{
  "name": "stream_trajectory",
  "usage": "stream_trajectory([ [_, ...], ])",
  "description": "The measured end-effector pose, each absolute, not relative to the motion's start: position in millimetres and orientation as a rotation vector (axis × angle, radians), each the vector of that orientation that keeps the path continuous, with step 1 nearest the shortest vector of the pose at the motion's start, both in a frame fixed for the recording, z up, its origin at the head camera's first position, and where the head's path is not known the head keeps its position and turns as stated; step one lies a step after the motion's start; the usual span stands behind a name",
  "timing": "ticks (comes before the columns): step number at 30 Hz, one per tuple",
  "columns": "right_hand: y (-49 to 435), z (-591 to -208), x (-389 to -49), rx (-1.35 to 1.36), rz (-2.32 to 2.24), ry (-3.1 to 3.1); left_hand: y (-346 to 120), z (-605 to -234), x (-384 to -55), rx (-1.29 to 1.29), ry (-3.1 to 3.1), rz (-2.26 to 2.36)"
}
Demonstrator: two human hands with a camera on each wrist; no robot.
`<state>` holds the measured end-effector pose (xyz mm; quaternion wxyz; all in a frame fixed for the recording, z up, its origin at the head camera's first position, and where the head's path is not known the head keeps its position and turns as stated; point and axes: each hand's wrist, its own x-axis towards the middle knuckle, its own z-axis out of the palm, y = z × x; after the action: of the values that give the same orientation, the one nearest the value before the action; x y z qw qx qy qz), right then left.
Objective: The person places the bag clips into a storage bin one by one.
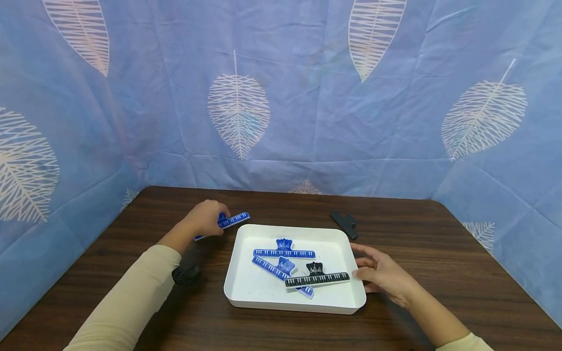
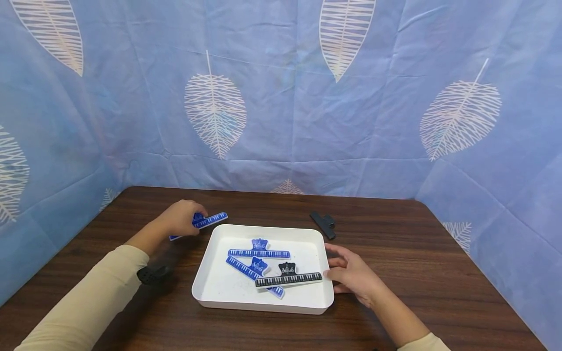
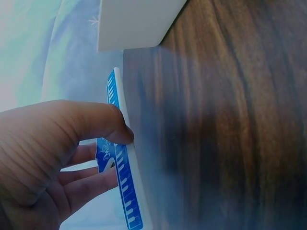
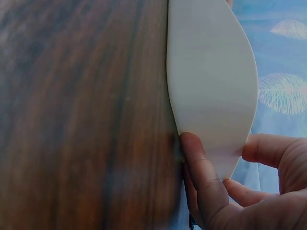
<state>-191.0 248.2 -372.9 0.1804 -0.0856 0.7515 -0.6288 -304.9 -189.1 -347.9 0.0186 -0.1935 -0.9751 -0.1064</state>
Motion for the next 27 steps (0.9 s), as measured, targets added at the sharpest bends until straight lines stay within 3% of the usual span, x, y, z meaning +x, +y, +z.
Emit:
stream_trajectory([
  [27, 249, -372, -191, -0.253, -1.772, 2.112, -180, -318, -287, -0.771, -2.920, -0.299],
])
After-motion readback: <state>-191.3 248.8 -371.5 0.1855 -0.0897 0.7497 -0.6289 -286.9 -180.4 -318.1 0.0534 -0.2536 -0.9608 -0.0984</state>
